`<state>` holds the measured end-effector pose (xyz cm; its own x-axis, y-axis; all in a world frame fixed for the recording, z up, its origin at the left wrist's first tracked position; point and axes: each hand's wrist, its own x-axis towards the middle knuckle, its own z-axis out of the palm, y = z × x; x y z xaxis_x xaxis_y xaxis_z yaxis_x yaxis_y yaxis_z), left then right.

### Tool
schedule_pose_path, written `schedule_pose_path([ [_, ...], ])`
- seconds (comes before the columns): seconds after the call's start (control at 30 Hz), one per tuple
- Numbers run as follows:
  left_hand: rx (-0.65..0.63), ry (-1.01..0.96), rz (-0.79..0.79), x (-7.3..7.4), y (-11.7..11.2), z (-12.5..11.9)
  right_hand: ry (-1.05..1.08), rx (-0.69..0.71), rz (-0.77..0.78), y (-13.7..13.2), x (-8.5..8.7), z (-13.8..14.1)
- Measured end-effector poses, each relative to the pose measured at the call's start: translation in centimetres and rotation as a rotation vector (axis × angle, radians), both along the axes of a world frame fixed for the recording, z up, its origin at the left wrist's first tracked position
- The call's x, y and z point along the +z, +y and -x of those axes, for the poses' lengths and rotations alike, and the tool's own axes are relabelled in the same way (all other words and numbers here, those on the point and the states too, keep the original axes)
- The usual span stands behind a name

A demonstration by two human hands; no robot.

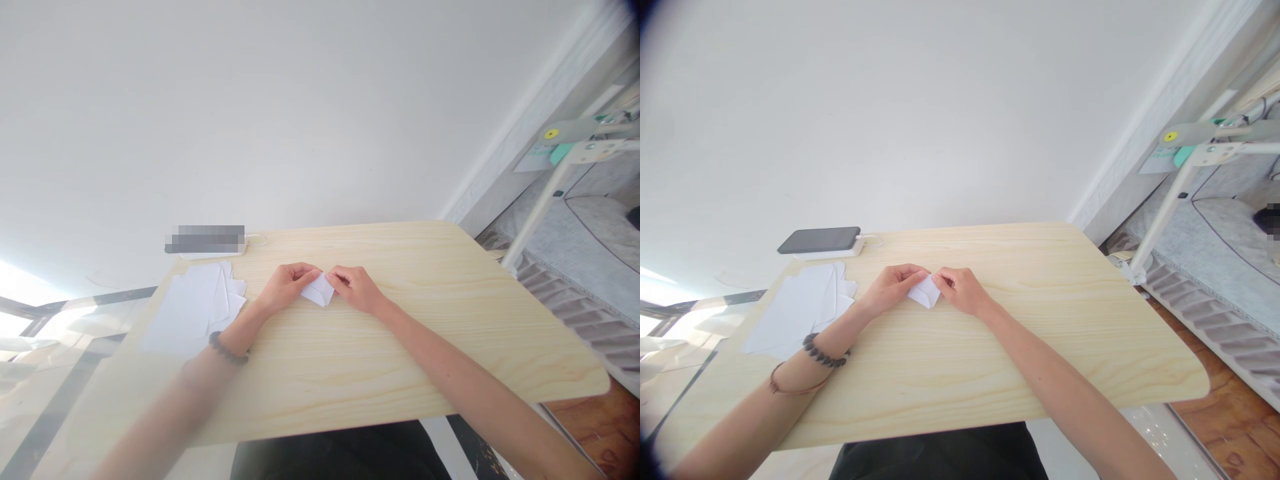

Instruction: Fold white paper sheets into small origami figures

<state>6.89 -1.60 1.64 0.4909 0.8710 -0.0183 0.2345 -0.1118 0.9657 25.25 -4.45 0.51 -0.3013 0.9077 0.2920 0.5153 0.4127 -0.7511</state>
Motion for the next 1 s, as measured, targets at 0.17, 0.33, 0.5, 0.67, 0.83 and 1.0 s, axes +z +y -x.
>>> schedule_pose_path([
  [0.17, -0.001, 0.012, 0.011, 0.3, 0.0, 0.1, 0.063, -0.090, 0.017, 0.2, 0.0, -0.2],
  [0.33, -0.022, -0.001, 0.016, -0.2, 0.3, 0.4, 0.070, -0.134, -0.003, 0.2, 0.0, -0.2],
  [0.5, 0.011, 0.034, 0.000, -0.8, 0.7, 0.6, 0.047, -0.143, 0.002, 0.2, 0.0, -0.1],
  [0.67, 0.024, 0.051, -0.010, -0.4, 0.4, 0.4, 0.062, -0.108, 0.034, 0.3, 0.0, -0.2],
  [0.83, 0.037, 0.035, -0.013, 0.2, -0.1, 0.1, 0.011, 0.009, 0.050, 0.1, 0.0, -0.2],
  [1.0, 0.037, 0.055, -0.038, 0.0, -0.1, 0.0, -0.054, 0.052, 0.029, -0.1, -0.1, -0.1],
])
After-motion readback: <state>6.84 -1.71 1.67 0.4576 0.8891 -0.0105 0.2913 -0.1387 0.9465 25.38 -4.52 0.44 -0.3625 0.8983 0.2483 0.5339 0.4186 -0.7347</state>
